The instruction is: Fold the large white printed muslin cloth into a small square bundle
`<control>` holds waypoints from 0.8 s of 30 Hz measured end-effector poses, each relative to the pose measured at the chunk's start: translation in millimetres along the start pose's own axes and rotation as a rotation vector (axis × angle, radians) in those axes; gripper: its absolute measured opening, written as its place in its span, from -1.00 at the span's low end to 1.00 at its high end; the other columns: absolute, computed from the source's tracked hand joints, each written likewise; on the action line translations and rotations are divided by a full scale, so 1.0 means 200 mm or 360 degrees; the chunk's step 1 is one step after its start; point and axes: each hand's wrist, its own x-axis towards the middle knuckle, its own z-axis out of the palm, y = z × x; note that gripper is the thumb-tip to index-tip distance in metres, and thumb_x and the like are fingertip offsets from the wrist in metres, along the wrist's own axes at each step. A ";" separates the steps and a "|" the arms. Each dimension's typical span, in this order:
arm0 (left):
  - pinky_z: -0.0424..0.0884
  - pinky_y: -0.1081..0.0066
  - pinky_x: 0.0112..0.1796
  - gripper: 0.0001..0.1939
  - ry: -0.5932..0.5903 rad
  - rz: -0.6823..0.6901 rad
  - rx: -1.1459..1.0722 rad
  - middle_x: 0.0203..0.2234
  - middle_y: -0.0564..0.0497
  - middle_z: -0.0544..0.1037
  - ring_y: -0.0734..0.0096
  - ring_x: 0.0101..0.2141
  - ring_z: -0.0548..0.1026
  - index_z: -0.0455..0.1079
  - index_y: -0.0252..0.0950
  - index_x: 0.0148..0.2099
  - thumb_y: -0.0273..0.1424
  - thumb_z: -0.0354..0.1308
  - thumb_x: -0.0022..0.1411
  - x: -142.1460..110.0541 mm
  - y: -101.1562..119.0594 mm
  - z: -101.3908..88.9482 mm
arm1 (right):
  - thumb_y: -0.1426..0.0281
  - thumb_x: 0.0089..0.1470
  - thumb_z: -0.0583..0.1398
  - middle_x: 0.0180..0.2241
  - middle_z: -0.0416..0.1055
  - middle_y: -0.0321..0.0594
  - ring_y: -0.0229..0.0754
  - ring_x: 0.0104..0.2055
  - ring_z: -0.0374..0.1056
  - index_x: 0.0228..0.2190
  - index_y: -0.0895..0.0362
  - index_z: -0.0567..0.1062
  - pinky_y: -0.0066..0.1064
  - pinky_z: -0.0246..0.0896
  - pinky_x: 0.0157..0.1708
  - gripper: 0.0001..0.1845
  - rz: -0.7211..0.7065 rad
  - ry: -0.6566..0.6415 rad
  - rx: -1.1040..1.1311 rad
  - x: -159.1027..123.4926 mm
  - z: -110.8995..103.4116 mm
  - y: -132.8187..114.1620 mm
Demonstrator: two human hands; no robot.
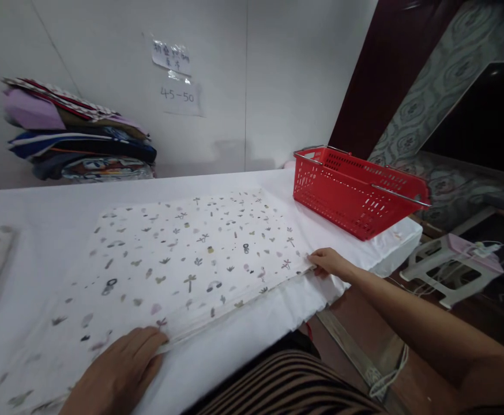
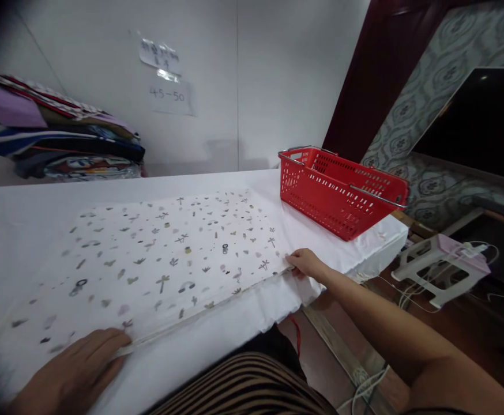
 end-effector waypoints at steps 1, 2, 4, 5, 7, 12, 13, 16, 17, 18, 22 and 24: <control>0.34 0.27 -0.15 -0.73 -0.0003 -0.0011 -0.0006 -0.22 0.02 0.49 0.26 -0.22 0.45 0.34 -0.13 -0.09 -0.23 -0.02 0.17 0.00 0.01 0.00 | 0.22 -0.01 0.14 -0.68 0.31 -0.29 -0.31 -0.64 0.26 -0.52 0.19 0.35 -0.53 0.12 -0.66 -0.73 0.0062 -0.0039 0.0035 0.00 0.00 -0.02; 0.35 0.26 -0.15 -0.73 -0.0007 -0.0023 -0.0014 -0.21 0.02 0.49 0.26 -0.20 0.45 0.33 -0.13 -0.09 -0.23 -0.01 0.17 0.00 0.01 -0.01 | 0.20 -0.02 0.15 -0.68 0.29 -0.31 -0.32 -0.66 0.24 -0.55 0.19 0.32 -0.52 0.10 -0.68 -0.71 0.0119 -0.0074 0.0055 0.01 0.00 -0.04; 0.36 0.29 -0.16 -0.75 0.0017 -0.0025 -0.0035 -0.21 0.02 0.49 0.28 -0.20 0.45 0.32 -0.13 -0.11 -0.25 0.01 0.16 0.01 0.03 -0.03 | 0.17 -0.03 0.16 -0.71 0.22 -0.36 -0.37 -0.70 0.14 -0.58 0.16 0.28 -0.52 0.03 -0.70 -0.67 0.0213 -0.0152 0.0058 0.01 0.01 -0.06; 0.37 0.31 -0.18 -0.77 0.0042 -0.0020 -0.0044 -0.22 0.03 0.49 0.30 -0.22 0.45 0.32 -0.13 -0.12 -0.26 0.02 0.16 0.02 0.04 -0.04 | 0.16 -0.05 0.17 -0.72 0.18 -0.40 -0.39 -0.71 0.10 -0.59 0.15 0.26 -0.53 -0.01 -0.71 -0.66 0.0241 -0.0186 0.0041 0.01 0.01 -0.06; 0.38 0.37 -0.22 -0.81 0.0097 0.0005 -0.0057 -0.27 0.05 0.50 0.34 -0.26 0.46 0.31 -0.14 -0.15 -0.33 0.02 0.15 0.05 0.07 -0.09 | 0.16 -0.09 0.20 -0.72 0.13 -0.44 -0.40 -0.70 0.06 -0.58 0.14 0.24 -0.55 -0.06 -0.71 -0.66 0.0225 -0.0208 0.0008 0.01 0.01 -0.07; 0.38 0.41 -0.30 -0.81 0.0050 -0.0039 -0.0097 -0.35 0.05 0.49 0.39 -0.36 0.44 0.30 -0.19 -0.24 -0.51 -0.05 0.11 0.15 0.16 -0.22 | 0.11 -0.14 0.20 -0.56 0.26 -0.35 -0.33 -0.55 0.22 -0.46 0.12 0.28 -0.51 0.12 -0.56 -0.65 -0.0001 -0.0199 0.0213 0.01 -0.01 -0.03; 0.37 0.42 -0.33 -0.82 0.0007 -0.0059 -0.0122 -0.38 0.04 0.48 0.40 -0.38 0.43 0.29 -0.21 -0.27 -0.53 -0.07 0.10 0.17 0.18 -0.23 | 0.10 -0.14 0.19 -0.57 0.25 -0.37 -0.34 -0.58 0.20 -0.47 0.11 0.27 -0.51 0.10 -0.58 -0.64 -0.0032 -0.0198 0.0261 0.01 -0.02 -0.01; 0.35 0.40 -0.37 -0.81 -0.0117 -0.0080 -0.0195 -0.43 0.04 0.45 0.39 -0.43 0.39 0.28 -0.23 -0.34 -0.58 -0.10 0.08 0.21 0.23 -0.23 | 0.08 -0.15 0.18 -0.70 0.09 -0.45 -0.37 -0.68 0.07 -0.58 0.09 0.16 -0.51 -0.05 -0.67 -0.61 -0.0091 -0.0104 0.0188 0.03 -0.05 0.06; 0.34 0.38 -0.36 -0.80 -0.0143 -0.0089 -0.0208 -0.43 0.03 0.44 0.38 -0.42 0.38 0.28 -0.24 -0.35 -0.60 -0.10 0.06 0.21 0.24 -0.22 | 0.08 -0.17 0.18 -0.74 0.04 -0.47 -0.37 -0.71 0.04 -0.62 0.08 0.12 -0.51 -0.10 -0.69 -0.59 -0.0080 -0.0062 0.0097 0.04 -0.06 0.08; 0.33 0.37 -0.36 -0.80 -0.0162 -0.0103 -0.0219 -0.43 0.03 0.44 0.37 -0.42 0.37 0.28 -0.24 -0.35 -0.61 -0.09 0.05 0.21 0.25 -0.21 | 0.08 -0.18 0.18 -0.77 0.01 -0.48 -0.37 -0.73 0.02 -0.64 0.07 0.09 -0.50 -0.14 -0.71 -0.57 -0.0069 -0.0029 0.0002 0.05 -0.06 0.10; 0.31 0.35 -0.34 -0.79 -0.0230 -0.0164 -0.0265 -0.43 0.03 0.43 0.36 -0.40 0.35 0.28 -0.26 -0.36 -0.63 -0.07 0.00 0.21 0.26 -0.19 | 0.08 -0.17 0.15 -0.80 0.06 -0.43 -0.34 -0.74 0.04 -0.67 0.06 0.09 -0.49 -0.14 -0.71 -0.59 -0.0118 0.0033 -0.0217 0.07 -0.04 0.15; 0.29 0.35 -0.33 -0.79 -0.0266 -0.0198 -0.0281 -0.42 0.02 0.42 0.36 -0.39 0.33 0.28 -0.26 -0.35 -0.64 -0.07 0.00 0.20 0.26 -0.20 | 0.08 -0.18 0.14 -0.82 0.08 -0.40 -0.33 -0.76 0.04 -0.68 0.06 0.11 -0.47 -0.13 -0.73 -0.60 -0.0090 0.0017 -0.0284 0.09 -0.03 0.19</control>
